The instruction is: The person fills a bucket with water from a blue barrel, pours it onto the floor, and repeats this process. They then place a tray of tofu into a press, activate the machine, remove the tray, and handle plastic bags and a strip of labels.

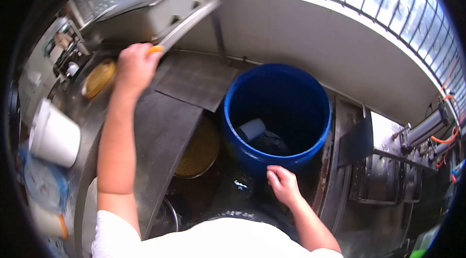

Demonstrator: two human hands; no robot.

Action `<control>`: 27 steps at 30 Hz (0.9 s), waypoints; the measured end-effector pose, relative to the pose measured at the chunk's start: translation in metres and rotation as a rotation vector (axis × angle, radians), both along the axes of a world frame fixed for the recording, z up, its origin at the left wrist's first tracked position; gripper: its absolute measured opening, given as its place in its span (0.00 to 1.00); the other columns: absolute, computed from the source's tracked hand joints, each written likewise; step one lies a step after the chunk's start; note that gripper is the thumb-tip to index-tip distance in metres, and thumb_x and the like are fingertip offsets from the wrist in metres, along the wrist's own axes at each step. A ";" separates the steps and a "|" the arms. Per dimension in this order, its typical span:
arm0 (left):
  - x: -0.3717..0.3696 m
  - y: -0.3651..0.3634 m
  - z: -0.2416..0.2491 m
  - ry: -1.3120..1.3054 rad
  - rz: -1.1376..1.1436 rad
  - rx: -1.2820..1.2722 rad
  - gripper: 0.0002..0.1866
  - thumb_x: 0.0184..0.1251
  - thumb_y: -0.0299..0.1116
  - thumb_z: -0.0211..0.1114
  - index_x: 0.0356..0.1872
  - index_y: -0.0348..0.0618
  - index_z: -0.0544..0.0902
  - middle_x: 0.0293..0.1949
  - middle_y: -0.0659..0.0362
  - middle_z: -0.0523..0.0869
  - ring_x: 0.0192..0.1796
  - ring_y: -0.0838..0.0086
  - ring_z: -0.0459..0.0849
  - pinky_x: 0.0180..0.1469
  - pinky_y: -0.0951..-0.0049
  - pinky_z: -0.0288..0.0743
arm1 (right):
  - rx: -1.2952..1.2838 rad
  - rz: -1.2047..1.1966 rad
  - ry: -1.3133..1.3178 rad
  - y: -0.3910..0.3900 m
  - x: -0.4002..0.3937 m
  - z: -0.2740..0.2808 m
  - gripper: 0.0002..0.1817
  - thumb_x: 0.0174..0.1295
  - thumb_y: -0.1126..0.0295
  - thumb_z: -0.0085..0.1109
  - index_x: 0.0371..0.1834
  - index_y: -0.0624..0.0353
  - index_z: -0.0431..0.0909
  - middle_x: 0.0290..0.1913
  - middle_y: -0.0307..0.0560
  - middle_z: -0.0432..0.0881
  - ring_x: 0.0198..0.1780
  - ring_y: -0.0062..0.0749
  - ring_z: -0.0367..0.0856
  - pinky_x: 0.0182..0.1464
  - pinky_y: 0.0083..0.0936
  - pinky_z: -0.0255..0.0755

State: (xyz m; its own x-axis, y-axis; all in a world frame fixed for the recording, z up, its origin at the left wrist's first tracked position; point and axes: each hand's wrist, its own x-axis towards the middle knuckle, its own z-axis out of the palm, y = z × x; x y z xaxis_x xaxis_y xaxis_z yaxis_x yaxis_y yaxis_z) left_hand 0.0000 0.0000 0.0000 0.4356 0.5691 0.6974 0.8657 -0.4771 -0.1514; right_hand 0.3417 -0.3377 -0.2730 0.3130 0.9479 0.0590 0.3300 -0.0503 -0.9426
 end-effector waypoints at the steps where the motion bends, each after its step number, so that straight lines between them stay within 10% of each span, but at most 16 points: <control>1: 0.004 0.002 -0.002 0.012 -0.029 -0.024 0.14 0.75 0.38 0.66 0.49 0.39 0.87 0.48 0.40 0.89 0.51 0.44 0.87 0.57 0.49 0.82 | -0.024 -0.029 0.012 -0.012 -0.011 0.008 0.11 0.76 0.70 0.63 0.55 0.64 0.87 0.37 0.47 0.90 0.35 0.28 0.89 0.42 0.27 0.84; 5: 0.047 0.037 -0.022 -0.129 0.098 -0.074 0.17 0.77 0.33 0.63 0.58 0.31 0.85 0.58 0.39 0.87 0.60 0.41 0.85 0.64 0.49 0.78 | 0.100 -0.098 -0.106 0.089 0.110 0.034 0.13 0.76 0.70 0.64 0.56 0.66 0.86 0.36 0.46 0.88 0.33 0.25 0.87 0.40 0.25 0.82; 11: 0.059 0.034 -0.025 -0.039 0.268 -0.007 0.22 0.85 0.43 0.60 0.68 0.38 0.82 0.69 0.39 0.81 0.71 0.44 0.77 0.73 0.51 0.69 | -0.094 0.071 -0.450 0.252 0.196 0.000 0.20 0.73 0.58 0.64 0.57 0.63 0.86 0.49 0.61 0.91 0.55 0.56 0.89 0.58 0.43 0.82; 16: 0.065 0.036 -0.027 0.153 0.337 0.100 0.24 0.85 0.46 0.60 0.70 0.40 0.81 0.71 0.42 0.80 0.72 0.45 0.77 0.74 0.50 0.68 | -0.661 0.477 -0.666 0.364 0.179 -0.153 0.26 0.71 0.53 0.65 0.64 0.59 0.85 0.60 0.63 0.88 0.63 0.59 0.86 0.67 0.48 0.78; 19: 0.065 0.037 -0.031 0.149 0.416 0.060 0.25 0.87 0.47 0.59 0.73 0.42 0.78 0.74 0.44 0.78 0.76 0.48 0.74 0.78 0.54 0.65 | -0.868 0.721 -0.732 0.385 0.146 -0.341 0.29 0.72 0.44 0.59 0.57 0.59 0.90 0.61 0.63 0.88 0.63 0.58 0.86 0.67 0.48 0.78; 21: 0.059 0.039 -0.032 0.099 0.433 -0.001 0.25 0.88 0.46 0.56 0.76 0.43 0.77 0.77 0.46 0.75 0.79 0.52 0.72 0.80 0.54 0.62 | -0.972 0.916 -0.633 0.381 0.105 -0.531 0.26 0.72 0.51 0.59 0.66 0.52 0.87 0.64 0.57 0.87 0.67 0.49 0.85 0.70 0.46 0.76; 22: 0.055 0.040 -0.030 0.070 0.394 -0.053 0.26 0.89 0.46 0.55 0.77 0.41 0.76 0.78 0.48 0.73 0.80 0.54 0.69 0.81 0.55 0.60 | -0.766 0.485 -0.142 0.346 0.095 -0.524 0.26 0.70 0.52 0.63 0.65 0.55 0.86 0.69 0.56 0.84 0.67 0.49 0.84 0.69 0.45 0.77; 23: 0.055 0.039 -0.032 0.045 0.426 -0.084 0.27 0.90 0.46 0.53 0.78 0.39 0.74 0.79 0.48 0.72 0.81 0.55 0.68 0.82 0.55 0.59 | -0.681 0.363 -0.245 0.336 0.072 -0.592 0.30 0.68 0.56 0.68 0.71 0.55 0.81 0.74 0.55 0.80 0.73 0.46 0.79 0.73 0.50 0.71; 25: 0.054 0.041 -0.030 0.097 0.407 -0.084 0.29 0.90 0.49 0.53 0.78 0.38 0.73 0.79 0.47 0.73 0.81 0.54 0.70 0.81 0.56 0.62 | -0.818 0.738 -0.555 0.344 0.042 -0.545 0.33 0.67 0.57 0.71 0.75 0.55 0.78 0.75 0.55 0.78 0.77 0.47 0.74 0.76 0.57 0.65; 27: 0.037 0.039 -0.025 0.239 0.523 -0.125 0.33 0.91 0.53 0.45 0.82 0.39 0.68 0.81 0.48 0.70 0.84 0.57 0.64 0.86 0.55 0.52 | -1.130 -0.241 0.696 0.336 0.006 -0.524 0.38 0.68 0.53 0.73 0.80 0.50 0.74 0.76 0.56 0.78 0.76 0.50 0.76 0.77 0.41 0.68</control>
State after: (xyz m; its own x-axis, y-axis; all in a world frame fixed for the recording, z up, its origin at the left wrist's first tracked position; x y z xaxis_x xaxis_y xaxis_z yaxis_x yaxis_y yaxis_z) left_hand 0.0369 0.0393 -0.0250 0.2119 0.8224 0.5279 0.9397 -0.0231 -0.3411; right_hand 0.3475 -0.0017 -0.7966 0.1225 0.2895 -0.9493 -0.3234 -0.8927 -0.3140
